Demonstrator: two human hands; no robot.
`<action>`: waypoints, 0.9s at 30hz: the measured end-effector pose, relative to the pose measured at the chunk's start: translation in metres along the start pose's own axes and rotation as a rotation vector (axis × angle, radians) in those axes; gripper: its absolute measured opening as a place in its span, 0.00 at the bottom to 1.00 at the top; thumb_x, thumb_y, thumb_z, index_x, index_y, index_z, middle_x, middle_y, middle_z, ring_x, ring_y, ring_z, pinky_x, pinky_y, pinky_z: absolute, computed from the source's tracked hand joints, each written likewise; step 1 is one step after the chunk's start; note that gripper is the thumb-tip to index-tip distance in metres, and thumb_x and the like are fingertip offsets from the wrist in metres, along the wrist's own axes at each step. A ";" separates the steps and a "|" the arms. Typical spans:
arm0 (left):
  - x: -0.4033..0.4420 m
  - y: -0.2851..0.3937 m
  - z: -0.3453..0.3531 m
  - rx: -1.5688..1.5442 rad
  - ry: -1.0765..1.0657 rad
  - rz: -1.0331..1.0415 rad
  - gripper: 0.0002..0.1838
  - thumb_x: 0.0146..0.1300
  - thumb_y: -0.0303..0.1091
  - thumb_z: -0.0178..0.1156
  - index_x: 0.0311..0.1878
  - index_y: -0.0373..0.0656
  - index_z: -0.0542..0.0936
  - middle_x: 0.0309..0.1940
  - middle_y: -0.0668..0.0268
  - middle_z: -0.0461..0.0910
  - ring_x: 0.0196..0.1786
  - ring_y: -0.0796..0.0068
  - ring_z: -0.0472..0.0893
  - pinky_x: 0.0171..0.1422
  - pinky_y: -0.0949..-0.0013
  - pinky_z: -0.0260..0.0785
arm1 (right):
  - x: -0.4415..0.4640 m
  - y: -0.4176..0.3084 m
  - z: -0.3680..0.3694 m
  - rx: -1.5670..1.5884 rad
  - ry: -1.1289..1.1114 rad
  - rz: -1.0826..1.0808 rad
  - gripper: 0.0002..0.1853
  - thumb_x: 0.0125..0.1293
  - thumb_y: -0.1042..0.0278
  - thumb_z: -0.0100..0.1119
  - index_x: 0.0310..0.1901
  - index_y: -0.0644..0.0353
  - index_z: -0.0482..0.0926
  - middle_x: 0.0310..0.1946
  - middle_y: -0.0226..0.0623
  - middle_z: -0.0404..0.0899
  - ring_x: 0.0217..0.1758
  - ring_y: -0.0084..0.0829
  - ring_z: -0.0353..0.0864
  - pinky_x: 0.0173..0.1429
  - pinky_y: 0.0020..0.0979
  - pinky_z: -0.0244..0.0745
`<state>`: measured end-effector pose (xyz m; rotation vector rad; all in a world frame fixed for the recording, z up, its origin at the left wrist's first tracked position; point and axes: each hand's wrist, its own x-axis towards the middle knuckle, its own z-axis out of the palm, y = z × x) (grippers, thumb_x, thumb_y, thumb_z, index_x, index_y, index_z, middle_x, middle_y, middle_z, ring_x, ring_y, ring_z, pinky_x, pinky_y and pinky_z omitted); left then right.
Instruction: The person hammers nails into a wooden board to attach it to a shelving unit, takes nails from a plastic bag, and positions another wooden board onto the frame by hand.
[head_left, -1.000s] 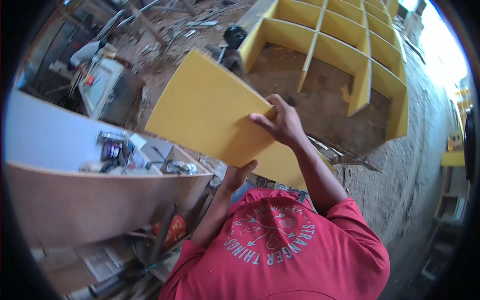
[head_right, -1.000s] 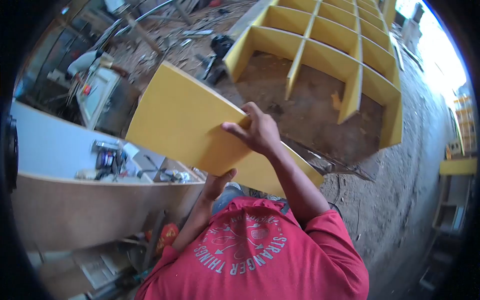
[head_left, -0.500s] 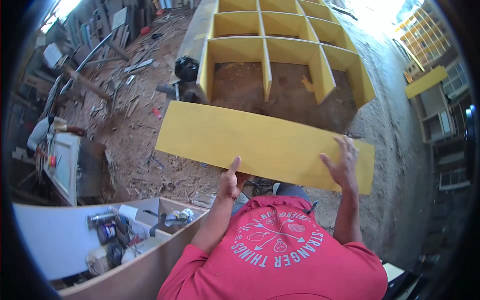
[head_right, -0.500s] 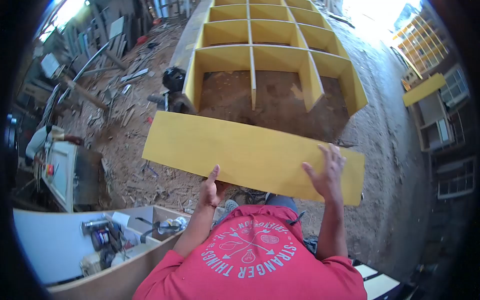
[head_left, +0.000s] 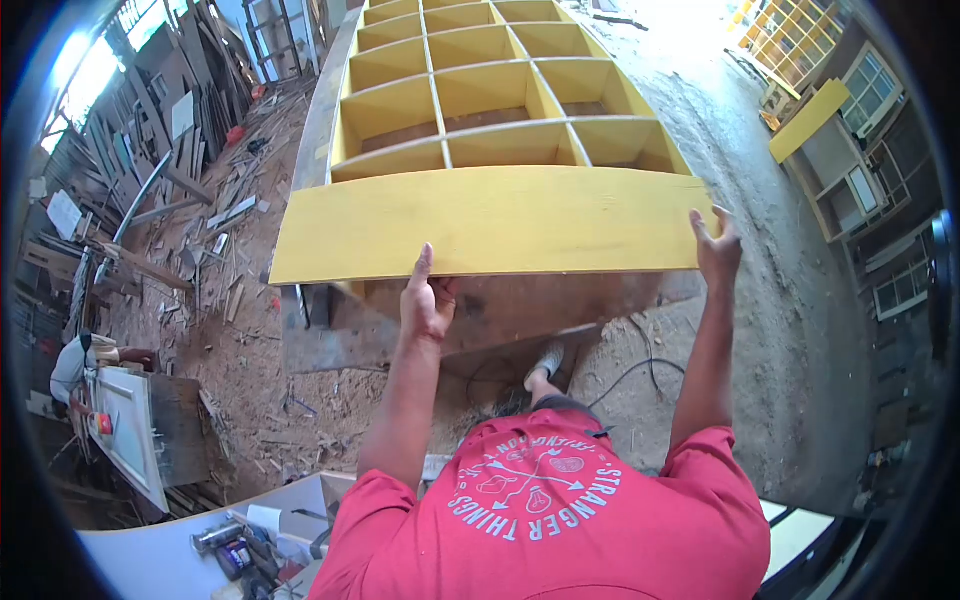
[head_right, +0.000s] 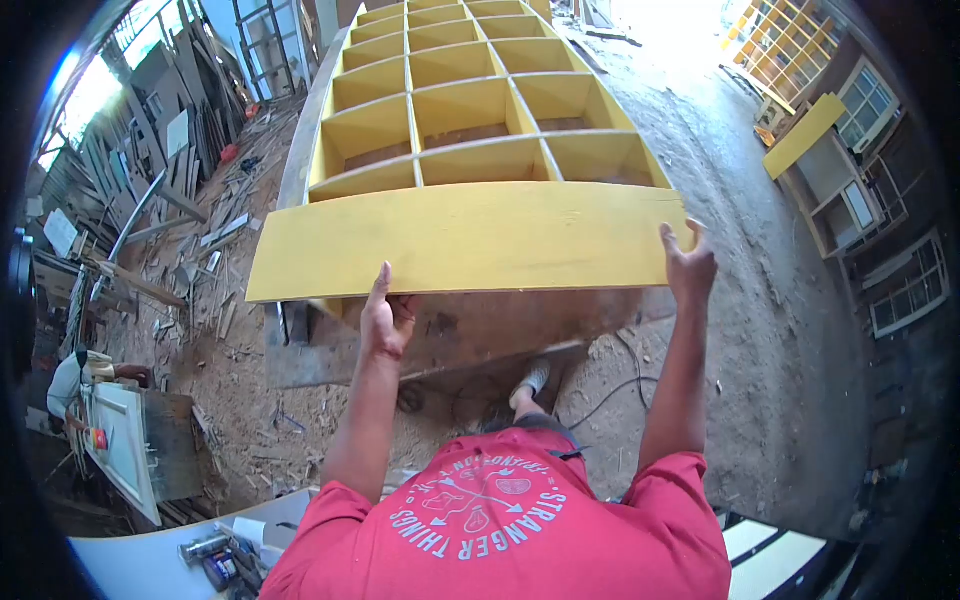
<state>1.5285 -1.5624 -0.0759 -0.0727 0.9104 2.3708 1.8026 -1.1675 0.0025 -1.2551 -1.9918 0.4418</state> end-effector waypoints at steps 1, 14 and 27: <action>0.020 -0.001 0.010 0.017 0.006 -0.031 0.22 0.77 0.46 0.65 0.64 0.40 0.79 0.58 0.58 0.87 0.57 0.62 0.89 0.62 0.60 0.86 | 0.024 0.002 0.019 -0.028 -0.027 0.013 0.34 0.65 0.38 0.72 0.64 0.54 0.84 0.55 0.57 0.88 0.63 0.54 0.86 0.69 0.50 0.76; 0.114 0.011 0.079 1.126 -0.122 -0.706 0.22 0.78 0.53 0.64 0.50 0.39 0.85 0.37 0.57 0.89 0.32 0.73 0.87 0.33 0.69 0.78 | 0.217 0.050 0.180 -0.108 -0.113 -0.083 0.25 0.65 0.51 0.75 0.60 0.53 0.85 0.61 0.48 0.85 0.69 0.50 0.79 0.76 0.52 0.66; 0.102 0.086 0.008 2.178 0.282 0.249 0.81 0.30 0.63 0.88 0.86 0.47 0.52 0.87 0.39 0.43 0.89 0.41 0.44 0.91 0.46 0.44 | 0.194 0.055 0.187 -0.130 0.020 -0.105 0.18 0.65 0.58 0.76 0.54 0.54 0.86 0.62 0.45 0.84 0.68 0.48 0.77 0.76 0.49 0.66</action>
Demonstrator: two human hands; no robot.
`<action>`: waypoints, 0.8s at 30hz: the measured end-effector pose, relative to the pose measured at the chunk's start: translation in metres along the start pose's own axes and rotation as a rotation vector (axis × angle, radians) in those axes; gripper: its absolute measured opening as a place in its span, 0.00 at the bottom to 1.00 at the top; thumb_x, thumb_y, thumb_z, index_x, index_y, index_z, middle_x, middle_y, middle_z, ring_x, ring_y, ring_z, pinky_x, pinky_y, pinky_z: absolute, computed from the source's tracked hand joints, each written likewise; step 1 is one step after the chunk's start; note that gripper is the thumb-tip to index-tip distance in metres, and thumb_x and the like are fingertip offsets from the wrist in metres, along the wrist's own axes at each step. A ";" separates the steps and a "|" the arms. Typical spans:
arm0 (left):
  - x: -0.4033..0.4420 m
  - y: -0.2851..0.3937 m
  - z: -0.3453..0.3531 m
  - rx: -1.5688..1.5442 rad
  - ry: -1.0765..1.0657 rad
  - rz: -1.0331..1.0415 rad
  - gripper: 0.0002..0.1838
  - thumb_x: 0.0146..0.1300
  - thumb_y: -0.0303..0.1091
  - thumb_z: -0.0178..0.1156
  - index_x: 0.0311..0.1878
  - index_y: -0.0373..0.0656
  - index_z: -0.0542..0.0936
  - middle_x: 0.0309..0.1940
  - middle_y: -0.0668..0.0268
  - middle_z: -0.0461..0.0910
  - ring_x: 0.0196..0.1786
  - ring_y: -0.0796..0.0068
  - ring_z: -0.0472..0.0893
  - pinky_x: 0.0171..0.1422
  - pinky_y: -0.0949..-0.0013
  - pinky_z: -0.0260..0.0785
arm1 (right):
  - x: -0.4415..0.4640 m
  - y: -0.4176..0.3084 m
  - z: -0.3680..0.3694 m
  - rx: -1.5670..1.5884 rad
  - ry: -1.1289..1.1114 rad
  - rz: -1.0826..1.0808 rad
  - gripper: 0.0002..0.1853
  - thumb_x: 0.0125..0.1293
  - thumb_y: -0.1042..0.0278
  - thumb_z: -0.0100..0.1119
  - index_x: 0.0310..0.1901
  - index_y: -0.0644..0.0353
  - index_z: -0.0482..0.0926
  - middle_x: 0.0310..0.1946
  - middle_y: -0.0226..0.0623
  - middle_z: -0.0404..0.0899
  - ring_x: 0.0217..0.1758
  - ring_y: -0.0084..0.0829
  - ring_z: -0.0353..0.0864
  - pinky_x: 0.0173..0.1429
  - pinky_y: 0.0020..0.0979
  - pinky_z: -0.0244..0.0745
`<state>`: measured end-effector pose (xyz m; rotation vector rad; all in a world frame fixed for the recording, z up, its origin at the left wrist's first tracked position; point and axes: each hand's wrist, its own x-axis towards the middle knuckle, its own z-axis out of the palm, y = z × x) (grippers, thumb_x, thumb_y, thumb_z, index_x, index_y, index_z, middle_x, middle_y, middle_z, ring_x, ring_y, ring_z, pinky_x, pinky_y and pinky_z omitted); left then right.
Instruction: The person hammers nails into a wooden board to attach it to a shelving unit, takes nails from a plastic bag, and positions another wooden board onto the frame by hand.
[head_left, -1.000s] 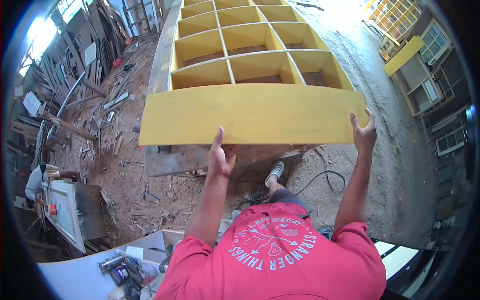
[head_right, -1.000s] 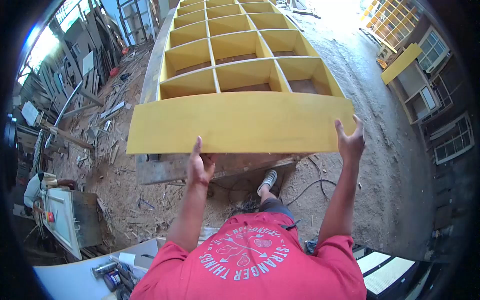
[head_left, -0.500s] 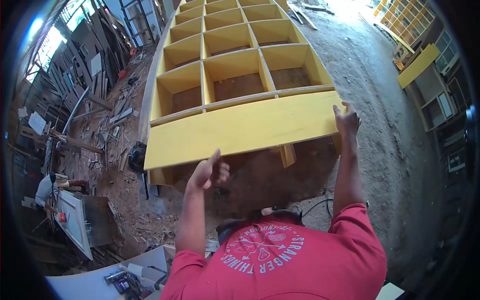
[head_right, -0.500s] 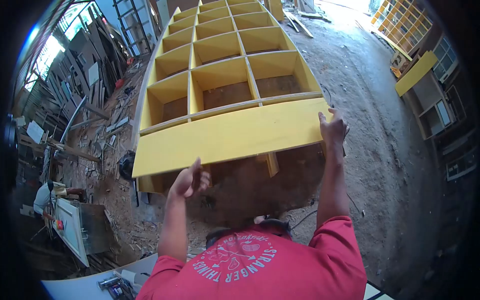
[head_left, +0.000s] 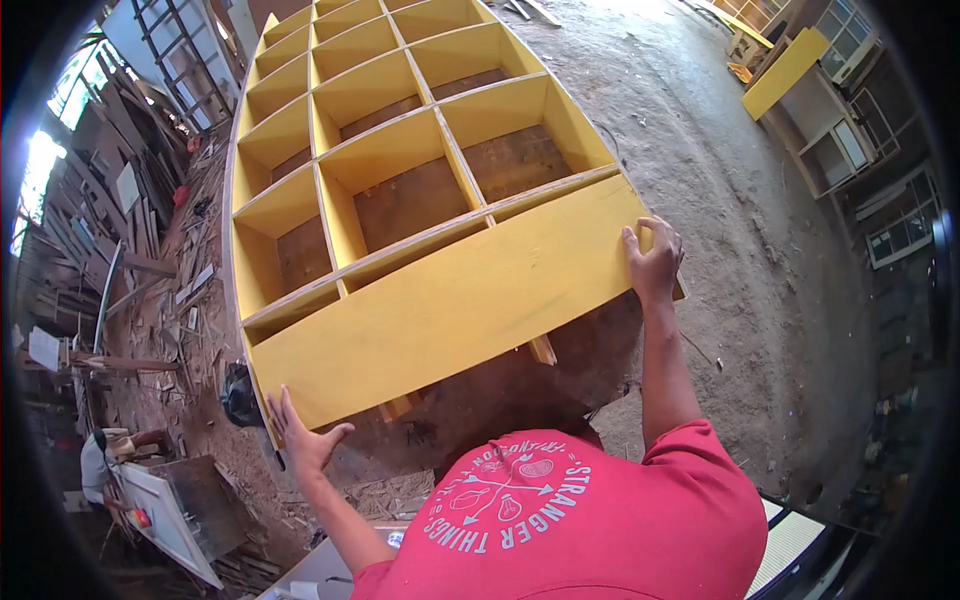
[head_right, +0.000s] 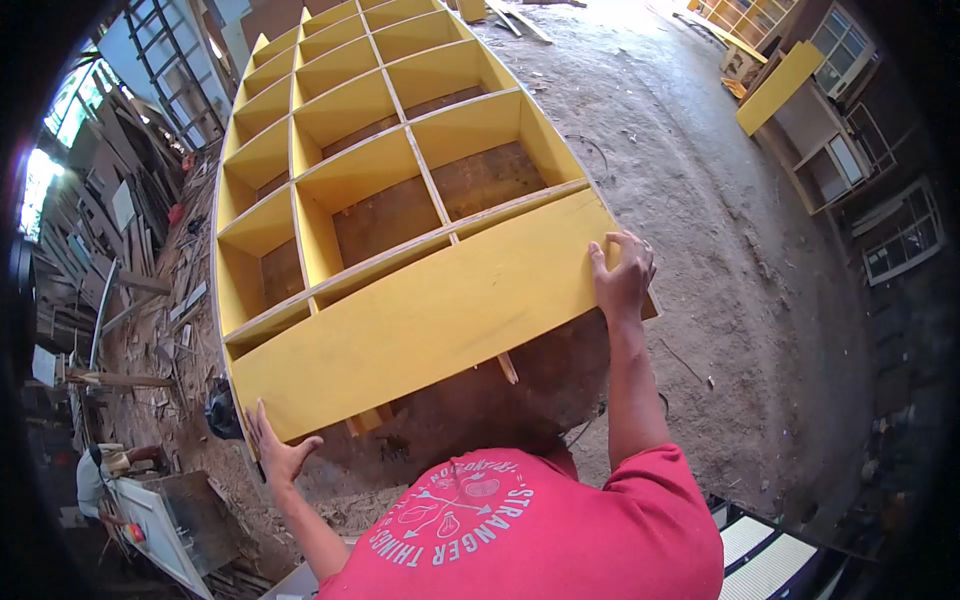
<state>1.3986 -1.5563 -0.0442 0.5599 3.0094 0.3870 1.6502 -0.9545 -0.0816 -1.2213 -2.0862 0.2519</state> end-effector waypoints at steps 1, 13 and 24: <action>0.004 -0.004 0.002 -0.001 0.035 -0.023 0.81 0.29 0.60 0.89 0.86 0.46 0.52 0.87 0.39 0.44 0.89 0.41 0.45 0.91 0.46 0.45 | 0.004 -0.003 0.001 -0.005 0.006 0.022 0.17 0.65 0.58 0.76 0.53 0.54 0.86 0.61 0.43 0.85 0.68 0.47 0.78 0.75 0.49 0.66; 0.077 -0.018 -0.019 -0.177 0.390 0.225 0.55 0.40 0.27 0.77 0.77 0.38 0.66 0.73 0.49 0.70 0.77 0.45 0.69 0.85 0.48 0.59 | 0.032 -0.033 0.002 0.000 0.049 0.239 0.13 0.67 0.58 0.75 0.48 0.55 0.89 0.44 0.45 0.90 0.49 0.46 0.87 0.55 0.44 0.80; 0.187 -0.032 -0.020 -0.313 0.423 0.256 0.49 0.47 0.23 0.80 0.76 0.39 0.70 0.72 0.53 0.75 0.76 0.53 0.73 0.83 0.54 0.65 | 0.139 -0.042 0.066 0.237 0.051 -0.028 0.12 0.69 0.61 0.68 0.52 0.50 0.88 0.49 0.47 0.90 0.55 0.51 0.89 0.61 0.44 0.81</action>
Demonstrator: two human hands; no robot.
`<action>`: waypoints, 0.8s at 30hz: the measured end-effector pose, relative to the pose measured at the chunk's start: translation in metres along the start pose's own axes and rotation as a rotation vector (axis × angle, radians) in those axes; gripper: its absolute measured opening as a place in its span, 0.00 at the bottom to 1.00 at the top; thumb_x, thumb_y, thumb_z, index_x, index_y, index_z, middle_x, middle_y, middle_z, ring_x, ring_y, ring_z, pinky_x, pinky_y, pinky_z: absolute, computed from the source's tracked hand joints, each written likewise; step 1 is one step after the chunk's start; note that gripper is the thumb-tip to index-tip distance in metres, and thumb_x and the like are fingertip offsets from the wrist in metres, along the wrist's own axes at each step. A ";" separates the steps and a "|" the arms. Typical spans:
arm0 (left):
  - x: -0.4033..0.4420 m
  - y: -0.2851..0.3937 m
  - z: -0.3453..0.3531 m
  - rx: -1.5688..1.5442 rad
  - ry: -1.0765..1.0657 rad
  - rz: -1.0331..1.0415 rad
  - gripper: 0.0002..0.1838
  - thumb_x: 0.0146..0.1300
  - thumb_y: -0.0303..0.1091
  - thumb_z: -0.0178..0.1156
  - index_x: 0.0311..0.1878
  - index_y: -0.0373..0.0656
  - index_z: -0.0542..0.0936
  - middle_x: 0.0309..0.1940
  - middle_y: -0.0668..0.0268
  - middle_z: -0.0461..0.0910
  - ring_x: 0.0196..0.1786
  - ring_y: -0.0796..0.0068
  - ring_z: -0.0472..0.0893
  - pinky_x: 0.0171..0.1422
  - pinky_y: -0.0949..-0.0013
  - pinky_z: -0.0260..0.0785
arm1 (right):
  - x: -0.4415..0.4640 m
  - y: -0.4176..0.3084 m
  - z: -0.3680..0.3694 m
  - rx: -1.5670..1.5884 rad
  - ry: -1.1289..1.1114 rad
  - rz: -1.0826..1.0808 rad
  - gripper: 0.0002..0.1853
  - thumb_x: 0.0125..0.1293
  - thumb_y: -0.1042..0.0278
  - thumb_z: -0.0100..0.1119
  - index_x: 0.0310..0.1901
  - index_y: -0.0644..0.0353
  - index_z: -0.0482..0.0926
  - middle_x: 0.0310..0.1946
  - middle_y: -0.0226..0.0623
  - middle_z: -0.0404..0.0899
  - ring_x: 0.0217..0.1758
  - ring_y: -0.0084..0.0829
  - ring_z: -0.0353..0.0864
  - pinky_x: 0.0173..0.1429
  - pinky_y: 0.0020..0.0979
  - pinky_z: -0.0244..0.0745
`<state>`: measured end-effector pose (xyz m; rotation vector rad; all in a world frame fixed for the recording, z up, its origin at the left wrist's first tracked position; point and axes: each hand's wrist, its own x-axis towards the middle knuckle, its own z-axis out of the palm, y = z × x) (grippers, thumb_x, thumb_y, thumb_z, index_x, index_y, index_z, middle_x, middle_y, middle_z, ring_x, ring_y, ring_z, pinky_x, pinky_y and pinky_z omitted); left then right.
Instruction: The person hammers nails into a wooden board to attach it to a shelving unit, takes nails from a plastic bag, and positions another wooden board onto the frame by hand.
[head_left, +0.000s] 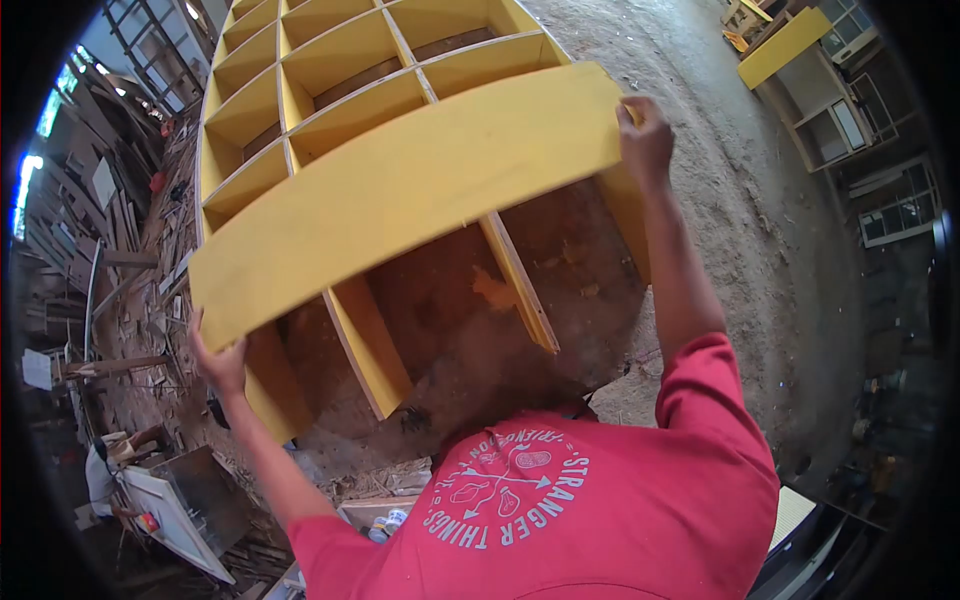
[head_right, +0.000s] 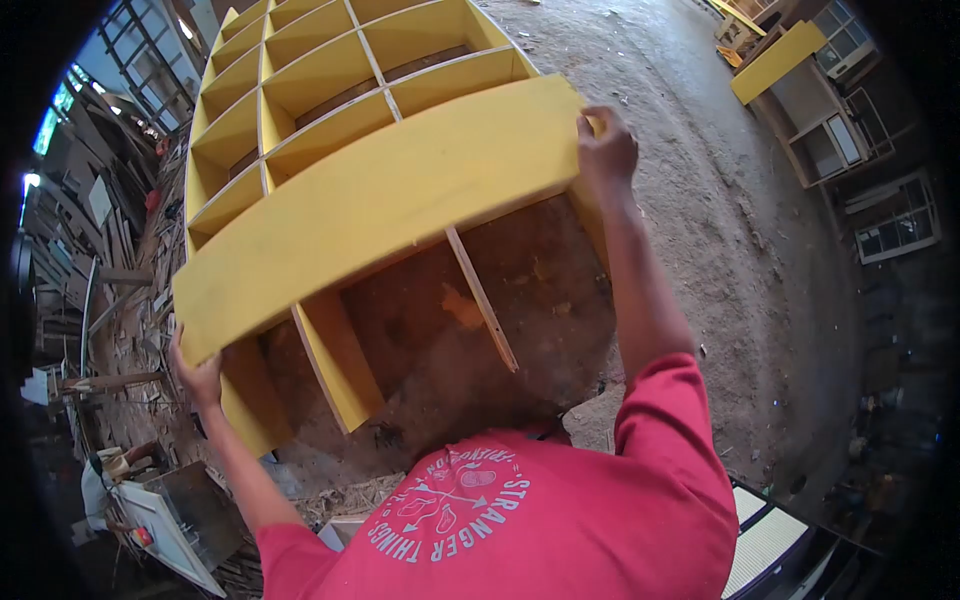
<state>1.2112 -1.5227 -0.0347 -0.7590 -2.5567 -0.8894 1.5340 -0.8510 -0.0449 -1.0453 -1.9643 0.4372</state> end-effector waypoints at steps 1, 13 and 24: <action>0.013 -0.013 0.011 -0.059 -0.026 -0.017 0.48 0.47 0.20 0.79 0.75 0.39 0.71 0.71 0.54 0.76 0.75 0.54 0.75 0.82 0.55 0.65 | 0.011 0.008 0.016 0.036 -0.056 0.012 0.13 0.70 0.62 0.68 0.54 0.50 0.88 0.50 0.47 0.90 0.56 0.50 0.89 0.62 0.44 0.81; 0.046 -0.077 0.063 0.195 -0.155 -0.374 0.56 0.57 0.66 0.78 0.76 0.34 0.68 0.71 0.42 0.75 0.74 0.48 0.75 0.80 0.52 0.65 | 0.038 0.048 0.068 -0.087 -0.220 0.068 0.19 0.71 0.57 0.70 0.58 0.56 0.87 0.45 0.46 0.90 0.51 0.45 0.90 0.59 0.43 0.81; 0.044 -0.092 0.064 -0.083 -0.340 -0.040 0.59 0.46 0.47 0.88 0.77 0.39 0.63 0.66 0.50 0.77 0.69 0.55 0.78 0.73 0.55 0.73 | 0.045 0.041 0.094 -0.118 -0.092 0.094 0.17 0.73 0.52 0.68 0.45 0.60 0.89 0.39 0.45 0.90 0.44 0.45 0.89 0.53 0.44 0.82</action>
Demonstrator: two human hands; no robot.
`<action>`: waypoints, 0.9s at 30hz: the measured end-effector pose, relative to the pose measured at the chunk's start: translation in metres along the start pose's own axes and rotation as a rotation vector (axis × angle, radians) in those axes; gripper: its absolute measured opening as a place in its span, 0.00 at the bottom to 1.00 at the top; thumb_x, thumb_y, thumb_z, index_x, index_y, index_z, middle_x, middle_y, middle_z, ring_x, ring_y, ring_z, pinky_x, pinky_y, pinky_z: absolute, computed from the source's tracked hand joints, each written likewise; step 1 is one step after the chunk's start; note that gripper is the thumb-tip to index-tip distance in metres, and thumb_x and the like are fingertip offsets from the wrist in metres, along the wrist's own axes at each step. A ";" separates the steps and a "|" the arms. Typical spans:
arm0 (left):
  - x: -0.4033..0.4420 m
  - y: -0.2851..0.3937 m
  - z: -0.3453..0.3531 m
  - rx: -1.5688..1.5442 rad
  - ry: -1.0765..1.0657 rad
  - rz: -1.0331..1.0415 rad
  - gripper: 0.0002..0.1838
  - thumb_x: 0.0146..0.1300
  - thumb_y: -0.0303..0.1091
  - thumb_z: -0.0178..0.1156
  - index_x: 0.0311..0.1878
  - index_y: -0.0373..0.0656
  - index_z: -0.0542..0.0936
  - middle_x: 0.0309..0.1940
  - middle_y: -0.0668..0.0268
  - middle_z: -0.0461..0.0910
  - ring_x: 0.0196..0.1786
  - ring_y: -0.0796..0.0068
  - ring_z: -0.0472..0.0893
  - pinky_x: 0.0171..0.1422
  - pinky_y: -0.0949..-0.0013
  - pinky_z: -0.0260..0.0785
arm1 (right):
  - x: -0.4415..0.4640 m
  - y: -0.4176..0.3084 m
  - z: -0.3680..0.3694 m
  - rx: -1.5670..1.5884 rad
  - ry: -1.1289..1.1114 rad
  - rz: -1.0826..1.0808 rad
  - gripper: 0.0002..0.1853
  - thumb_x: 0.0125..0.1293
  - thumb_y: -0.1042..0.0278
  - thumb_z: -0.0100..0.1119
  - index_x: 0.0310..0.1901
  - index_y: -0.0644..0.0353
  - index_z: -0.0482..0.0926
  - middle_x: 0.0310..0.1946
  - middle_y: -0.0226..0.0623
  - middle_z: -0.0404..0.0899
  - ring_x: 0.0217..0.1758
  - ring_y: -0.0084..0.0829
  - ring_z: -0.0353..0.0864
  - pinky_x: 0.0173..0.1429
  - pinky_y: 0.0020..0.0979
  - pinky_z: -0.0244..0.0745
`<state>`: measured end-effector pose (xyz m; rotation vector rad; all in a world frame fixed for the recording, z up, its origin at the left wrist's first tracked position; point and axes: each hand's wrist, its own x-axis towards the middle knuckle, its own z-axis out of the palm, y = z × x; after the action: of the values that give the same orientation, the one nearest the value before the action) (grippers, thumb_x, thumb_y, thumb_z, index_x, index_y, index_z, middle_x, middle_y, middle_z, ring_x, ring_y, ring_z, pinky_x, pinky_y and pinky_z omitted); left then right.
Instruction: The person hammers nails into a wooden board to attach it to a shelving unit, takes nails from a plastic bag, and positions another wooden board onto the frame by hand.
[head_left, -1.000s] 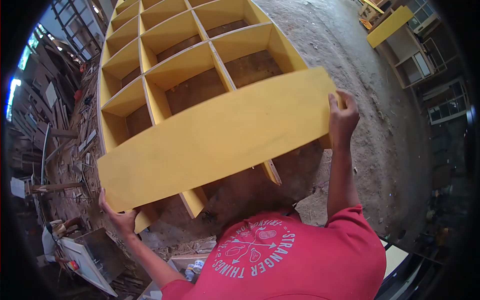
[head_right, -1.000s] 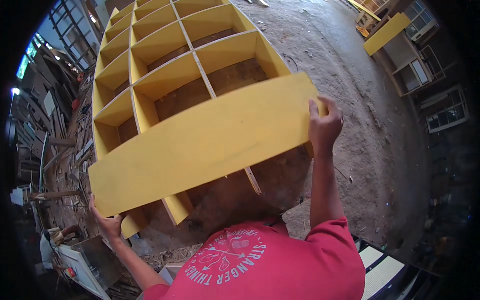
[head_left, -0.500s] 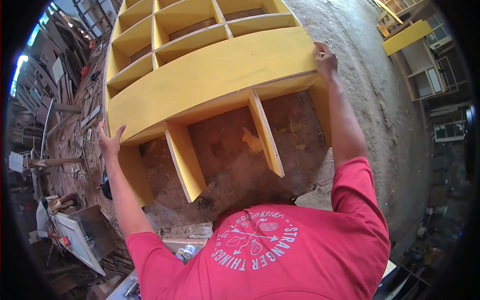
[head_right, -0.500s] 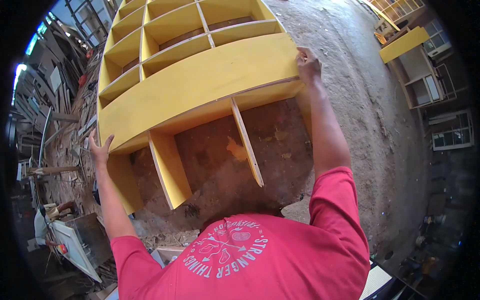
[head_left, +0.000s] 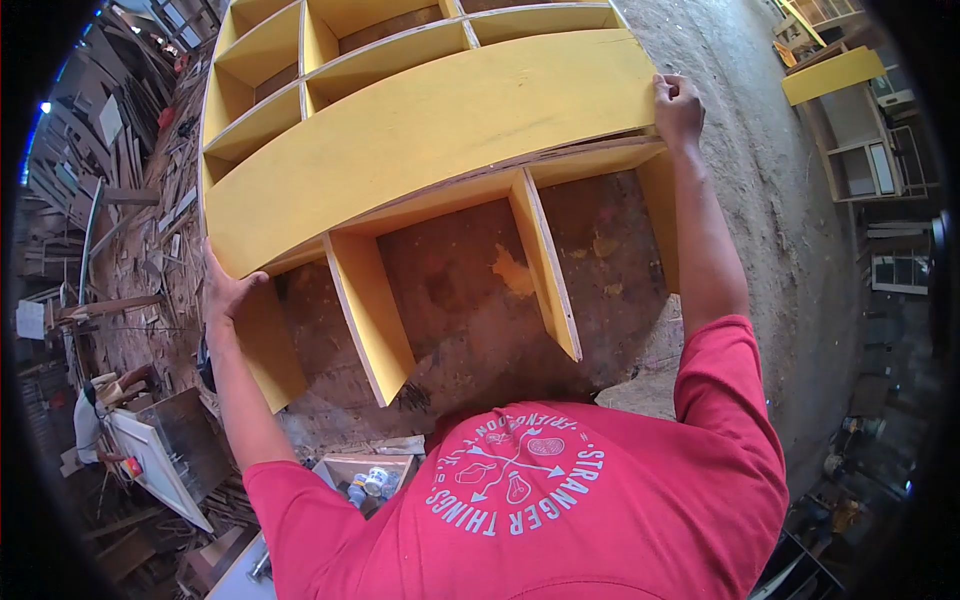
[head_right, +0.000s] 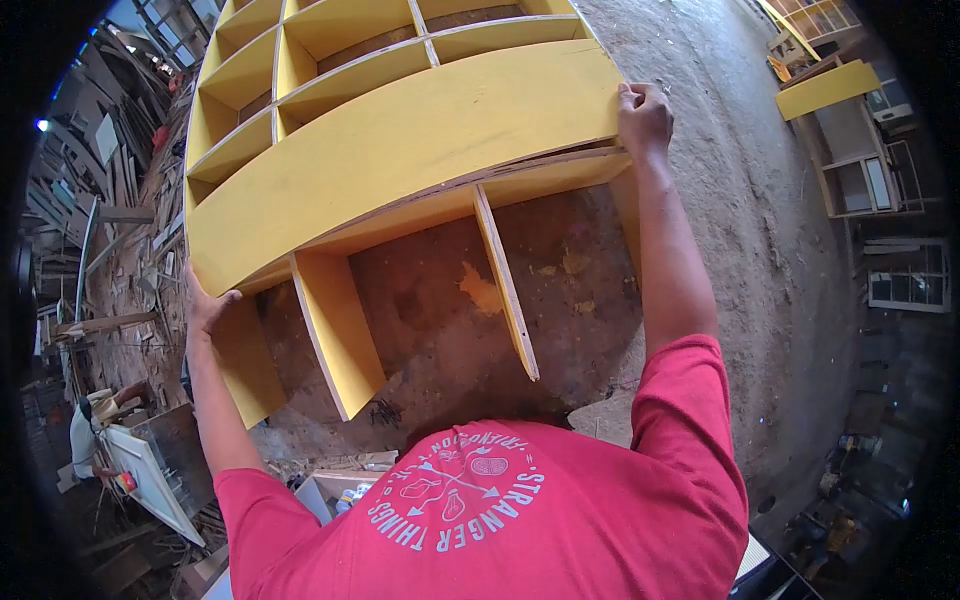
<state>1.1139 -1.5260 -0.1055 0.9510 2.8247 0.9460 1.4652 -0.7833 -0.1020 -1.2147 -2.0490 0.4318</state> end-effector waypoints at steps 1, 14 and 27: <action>0.001 0.009 -0.001 0.021 -0.030 0.010 0.57 0.45 0.41 0.88 0.76 0.39 0.64 0.65 0.51 0.78 0.68 0.56 0.79 0.72 0.55 0.74 | -0.001 0.001 0.000 0.002 -0.007 0.003 0.17 0.73 0.52 0.67 0.45 0.60 0.89 0.39 0.45 0.90 0.44 0.45 0.89 0.53 0.44 0.82; -0.002 0.012 -0.007 -0.223 0.015 -0.118 0.60 0.43 0.49 0.90 0.76 0.38 0.66 0.61 0.60 0.81 0.67 0.65 0.79 0.73 0.59 0.72 | 0.001 0.018 0.002 -0.024 0.009 -0.084 0.15 0.74 0.56 0.66 0.41 0.61 0.88 0.39 0.48 0.90 0.44 0.48 0.90 0.52 0.46 0.81; -0.003 -0.076 -0.012 -0.480 0.160 -0.301 0.29 0.79 0.48 0.64 0.72 0.38 0.78 0.69 0.59 0.80 0.73 0.68 0.76 0.80 0.63 0.64 | 0.005 0.035 -0.036 0.567 -0.370 0.184 0.13 0.76 0.61 0.70 0.52 0.63 0.91 0.40 0.26 0.89 0.40 0.19 0.82 0.48 0.24 0.78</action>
<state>1.0727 -1.5826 -0.1380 0.3992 2.5495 1.5998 1.5109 -0.7633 -0.0960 -1.0181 -1.9060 1.3086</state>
